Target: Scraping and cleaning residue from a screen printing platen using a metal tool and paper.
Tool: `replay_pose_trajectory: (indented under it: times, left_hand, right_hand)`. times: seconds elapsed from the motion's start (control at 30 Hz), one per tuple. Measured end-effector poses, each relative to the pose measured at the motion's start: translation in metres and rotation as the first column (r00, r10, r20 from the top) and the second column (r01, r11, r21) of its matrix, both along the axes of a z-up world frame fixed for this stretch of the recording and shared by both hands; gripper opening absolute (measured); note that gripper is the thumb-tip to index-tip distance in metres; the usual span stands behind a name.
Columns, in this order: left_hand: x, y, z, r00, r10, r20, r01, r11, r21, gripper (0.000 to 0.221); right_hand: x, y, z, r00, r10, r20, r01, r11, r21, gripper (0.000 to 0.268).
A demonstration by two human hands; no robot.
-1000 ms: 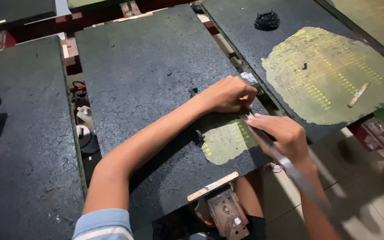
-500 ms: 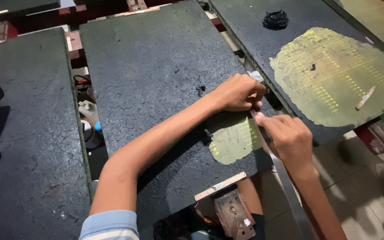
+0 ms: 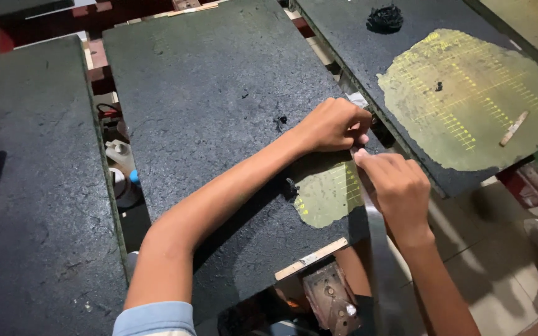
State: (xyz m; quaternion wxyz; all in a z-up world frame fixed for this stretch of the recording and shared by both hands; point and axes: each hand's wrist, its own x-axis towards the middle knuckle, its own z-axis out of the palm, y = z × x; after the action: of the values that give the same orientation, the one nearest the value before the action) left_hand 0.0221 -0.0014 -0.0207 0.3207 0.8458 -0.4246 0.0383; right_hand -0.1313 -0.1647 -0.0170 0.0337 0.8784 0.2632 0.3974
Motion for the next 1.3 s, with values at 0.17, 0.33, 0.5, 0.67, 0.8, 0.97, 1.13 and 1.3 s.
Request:
replay_pose_trajectory:
  times: [0.17, 0.33, 0.5, 0.67, 0.8, 0.97, 1.13, 1.3]
  left_hand:
    - [0.004, -0.001, -0.005, 0.999, 0.002, 0.038, -0.002, 1.000, -0.009, 0.019]
    - [0.000, 0.002, 0.002, 1.000, 0.002, 0.017, -0.002, 1.000, -0.011, 0.021]
    - [0.004, 0.005, 0.005, 0.995, -0.089, -0.056, 0.084, 0.993, -0.077, 0.016]
    - [-0.012, 0.016, 0.029, 0.971, -0.126, -0.204, 0.088, 0.979, -0.184, 0.042]
    - [-0.013, 0.011, 0.030, 0.983, -0.151, -0.107, 0.155, 0.987, 0.030, 0.035]
    - [-0.004, 0.005, 0.016, 0.989, -0.136, -0.061, 0.138, 0.990, 0.021, 0.020]
    - [-0.011, 0.001, 0.016, 0.987, -0.125, 0.098, 0.120, 0.991, 0.058, 0.013]
    - [-0.008, -0.005, 0.004, 0.911, -0.145, 0.387, 0.136, 0.989, 0.051, 0.019]
  right_hand:
    - [-0.008, -0.016, -0.008, 0.999, -0.008, -0.037, 0.010, 0.999, 0.051, 0.010]
    - [-0.024, -0.018, -0.009, 0.999, -0.026, -0.019, 0.026, 0.999, 0.031, 0.009]
    - [-0.039, -0.030, -0.025, 0.997, 0.008, -0.074, 0.007, 0.982, 0.189, 0.016]
    - [-0.046, -0.012, -0.043, 0.993, 0.079, -0.087, -0.006, 0.774, 0.633, 0.007]
    - [-0.048, -0.001, -0.046, 0.987, 0.162, 0.020, -0.109, 0.563, 0.819, 0.008]
    - [-0.043, -0.004, -0.055, 0.985, 0.161, 0.059, -0.141, 0.560, 0.816, 0.008]
    - [-0.043, -0.005, -0.061, 0.990, 0.133, 0.055, -0.123, 0.580, 0.805, 0.008]
    - [-0.046, -0.001, -0.050, 0.990, 0.139, -0.025, -0.066, 0.611, 0.789, 0.007]
